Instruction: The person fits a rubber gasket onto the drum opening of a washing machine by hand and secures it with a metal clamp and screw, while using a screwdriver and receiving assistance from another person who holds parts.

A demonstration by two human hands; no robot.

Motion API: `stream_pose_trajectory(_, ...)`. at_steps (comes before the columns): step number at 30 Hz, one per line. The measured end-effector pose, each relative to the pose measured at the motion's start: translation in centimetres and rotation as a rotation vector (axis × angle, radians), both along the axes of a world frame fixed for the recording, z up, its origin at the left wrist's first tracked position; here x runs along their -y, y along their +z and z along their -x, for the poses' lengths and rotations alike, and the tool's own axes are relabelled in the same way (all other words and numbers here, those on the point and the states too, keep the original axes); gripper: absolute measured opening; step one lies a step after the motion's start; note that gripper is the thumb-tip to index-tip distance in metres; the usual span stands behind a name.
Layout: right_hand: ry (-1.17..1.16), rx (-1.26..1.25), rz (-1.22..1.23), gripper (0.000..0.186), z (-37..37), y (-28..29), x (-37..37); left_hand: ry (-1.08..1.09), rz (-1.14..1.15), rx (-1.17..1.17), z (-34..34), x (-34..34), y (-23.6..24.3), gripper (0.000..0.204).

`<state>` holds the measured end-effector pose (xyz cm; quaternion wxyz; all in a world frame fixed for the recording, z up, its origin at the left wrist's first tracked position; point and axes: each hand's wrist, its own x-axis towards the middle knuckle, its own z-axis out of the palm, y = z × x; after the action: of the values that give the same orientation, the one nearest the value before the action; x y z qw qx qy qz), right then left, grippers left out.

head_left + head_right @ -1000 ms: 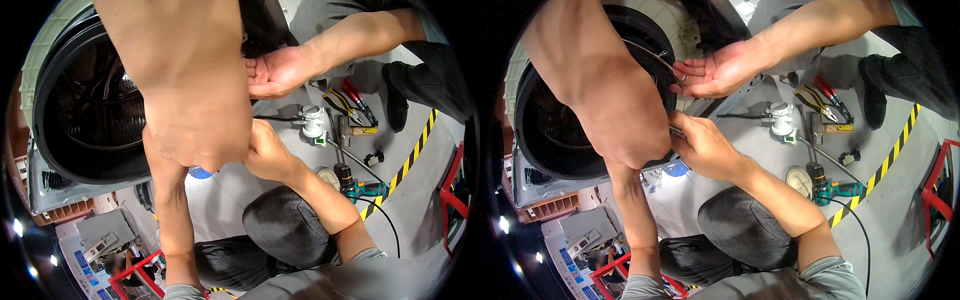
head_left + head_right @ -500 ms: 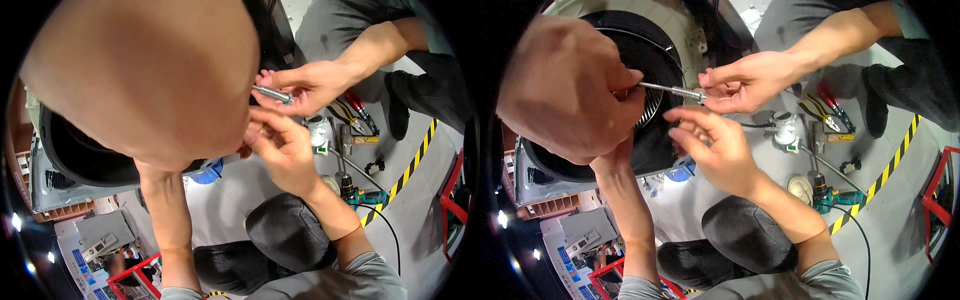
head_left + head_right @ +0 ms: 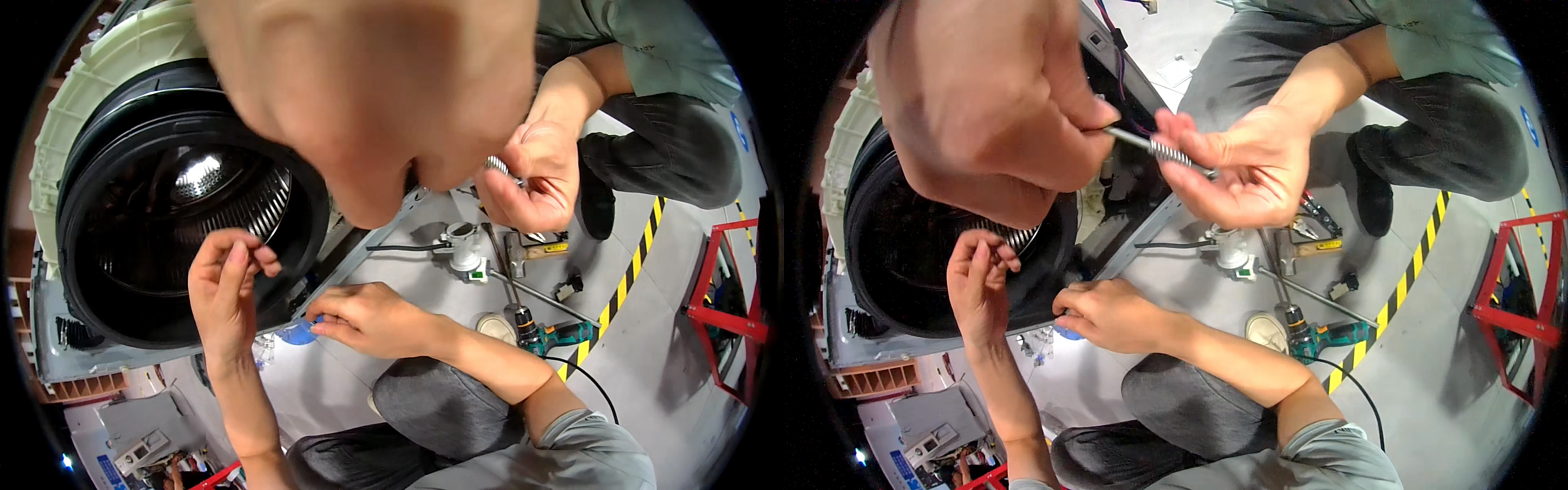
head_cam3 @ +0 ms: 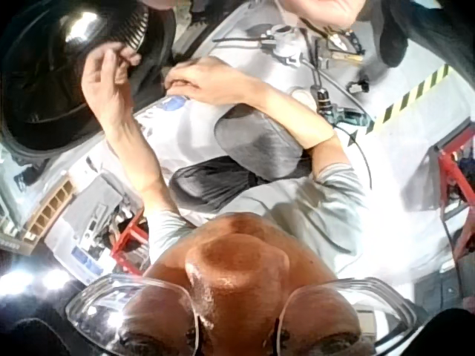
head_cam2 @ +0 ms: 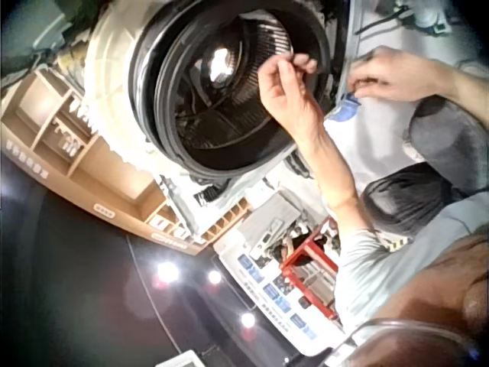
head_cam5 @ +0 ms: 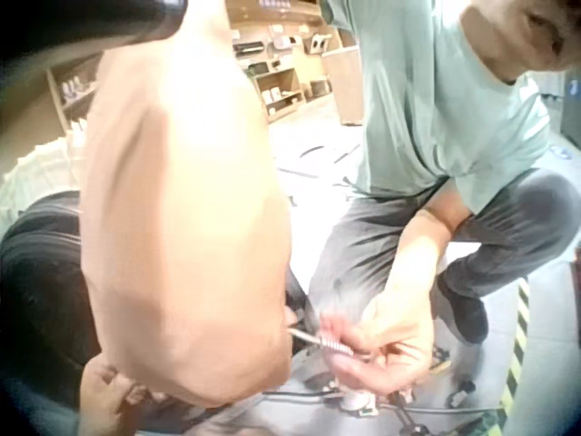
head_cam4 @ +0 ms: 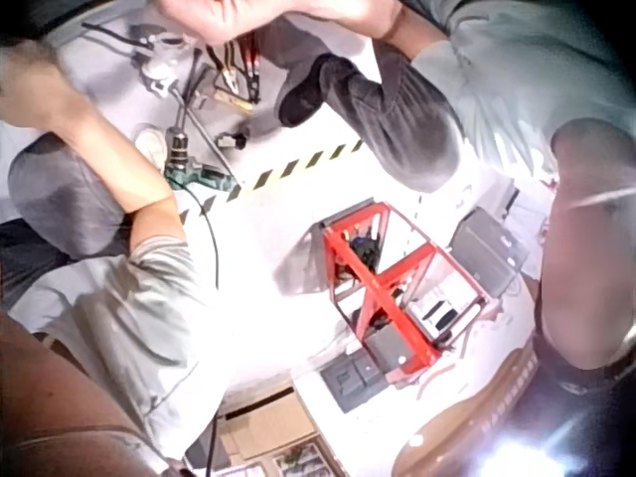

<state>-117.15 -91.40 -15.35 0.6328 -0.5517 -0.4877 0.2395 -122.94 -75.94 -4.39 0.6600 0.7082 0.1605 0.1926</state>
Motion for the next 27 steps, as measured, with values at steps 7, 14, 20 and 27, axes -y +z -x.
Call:
stream_pose_trajectory(7,0.099,0.237,0.101,0.022,0.8,-0.9,-0.4,0.059,0.053,-0.190,5.5,-2.5,-3.5,0.016)
stream_pose_trajectory(14,0.185,0.312,0.147,0.027,1.2,-1.7,-0.6,-0.038,0.044,-0.334,5.9,-2.8,-5.0,0.014)
stream_pose_trajectory(20,0.224,0.378,0.171,0.030,1.7,-2.7,-1.0,-0.081,0.084,-0.373,6.4,-3.0,-5.8,0.014)
stream_pose_trajectory(27,0.354,0.413,0.343,0.030,1.1,-1.3,-1.0,-0.184,0.066,-0.369,5.8,-2.3,-5.6,0.015)
